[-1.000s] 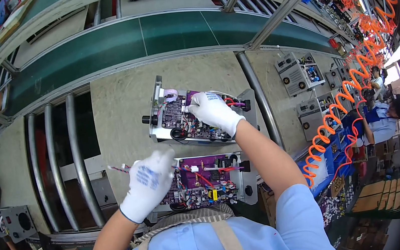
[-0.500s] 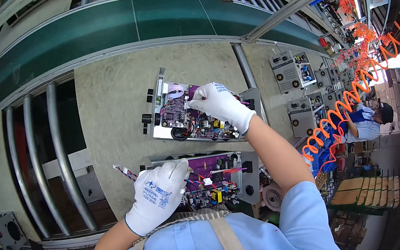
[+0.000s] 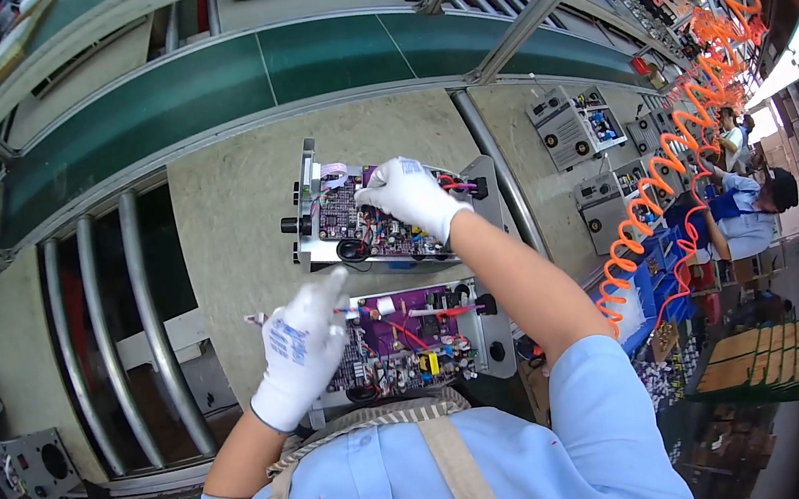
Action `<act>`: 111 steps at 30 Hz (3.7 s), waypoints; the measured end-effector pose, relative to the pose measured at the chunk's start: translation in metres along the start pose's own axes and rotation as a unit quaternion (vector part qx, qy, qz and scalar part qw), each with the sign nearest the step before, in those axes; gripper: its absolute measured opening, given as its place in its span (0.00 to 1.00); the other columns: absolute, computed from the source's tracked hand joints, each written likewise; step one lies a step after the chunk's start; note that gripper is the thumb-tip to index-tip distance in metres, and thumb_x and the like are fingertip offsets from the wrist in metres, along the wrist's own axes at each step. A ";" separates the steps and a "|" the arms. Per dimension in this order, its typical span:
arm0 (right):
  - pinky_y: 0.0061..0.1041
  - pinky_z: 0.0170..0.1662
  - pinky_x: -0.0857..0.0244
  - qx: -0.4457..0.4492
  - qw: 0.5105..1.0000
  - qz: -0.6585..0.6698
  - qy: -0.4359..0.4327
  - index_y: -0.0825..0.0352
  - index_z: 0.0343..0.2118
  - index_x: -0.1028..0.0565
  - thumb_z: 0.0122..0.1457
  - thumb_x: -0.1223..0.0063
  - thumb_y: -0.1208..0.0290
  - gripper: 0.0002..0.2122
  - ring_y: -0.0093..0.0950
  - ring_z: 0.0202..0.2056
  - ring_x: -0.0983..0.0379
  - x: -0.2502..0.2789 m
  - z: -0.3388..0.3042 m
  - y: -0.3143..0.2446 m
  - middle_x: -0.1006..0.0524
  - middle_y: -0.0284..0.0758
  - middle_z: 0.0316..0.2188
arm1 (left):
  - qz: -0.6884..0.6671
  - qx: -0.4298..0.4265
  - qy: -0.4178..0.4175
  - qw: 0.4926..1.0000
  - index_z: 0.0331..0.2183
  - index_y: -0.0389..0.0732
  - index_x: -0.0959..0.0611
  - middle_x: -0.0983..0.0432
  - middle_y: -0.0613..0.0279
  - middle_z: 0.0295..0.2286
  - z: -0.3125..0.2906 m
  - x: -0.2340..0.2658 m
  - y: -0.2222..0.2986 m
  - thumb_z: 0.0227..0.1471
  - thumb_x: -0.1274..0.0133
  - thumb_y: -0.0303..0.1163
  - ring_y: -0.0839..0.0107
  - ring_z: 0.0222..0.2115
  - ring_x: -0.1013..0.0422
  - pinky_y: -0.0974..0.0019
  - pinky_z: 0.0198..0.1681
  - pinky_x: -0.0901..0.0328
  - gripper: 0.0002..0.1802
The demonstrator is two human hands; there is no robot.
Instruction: The person assembles electronic circuit boards and electronic components into metal housings, securing them with a pneumatic screwdriver and pliers.
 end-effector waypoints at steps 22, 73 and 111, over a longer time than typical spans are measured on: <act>0.19 0.33 0.38 -0.005 0.883 0.424 -0.203 0.71 0.39 0.24 0.64 0.49 0.71 0.08 0.16 0.28 0.34 -0.081 -0.326 0.008 0.27 0.26 0.26 | -0.276 0.047 -0.244 0.929 0.46 0.36 0.21 0.22 0.48 0.36 -0.089 -0.030 0.123 0.54 0.47 0.28 0.55 0.37 0.23 0.58 0.42 0.30 0.16; 0.37 0.34 0.31 -0.119 0.992 -0.037 -0.037 0.64 0.23 0.21 0.52 0.42 0.60 0.11 0.40 0.27 0.22 -0.027 -0.162 0.065 0.21 0.40 0.20 | -0.037 -0.042 -0.473 0.879 0.34 0.37 0.15 0.19 0.46 0.32 0.081 -0.169 0.021 0.50 0.43 0.45 0.54 0.37 0.22 0.54 0.42 0.28 0.20; 0.36 0.41 0.29 -0.104 0.970 -0.201 -0.085 0.65 0.30 0.19 0.48 0.38 0.52 0.18 0.41 0.34 0.21 -0.019 -0.137 0.048 0.20 0.44 0.28 | 0.074 -0.087 -0.475 0.873 0.36 0.42 0.15 0.19 0.49 0.35 0.085 -0.169 0.006 0.49 0.45 0.60 0.53 0.40 0.23 0.52 0.44 0.30 0.29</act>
Point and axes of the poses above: each hand's wrist, its own z-axis towards the middle knuckle, its own x-axis out of the back of the hand, y = z × x, the point moved 8 cm from there along z, towards the middle knuckle
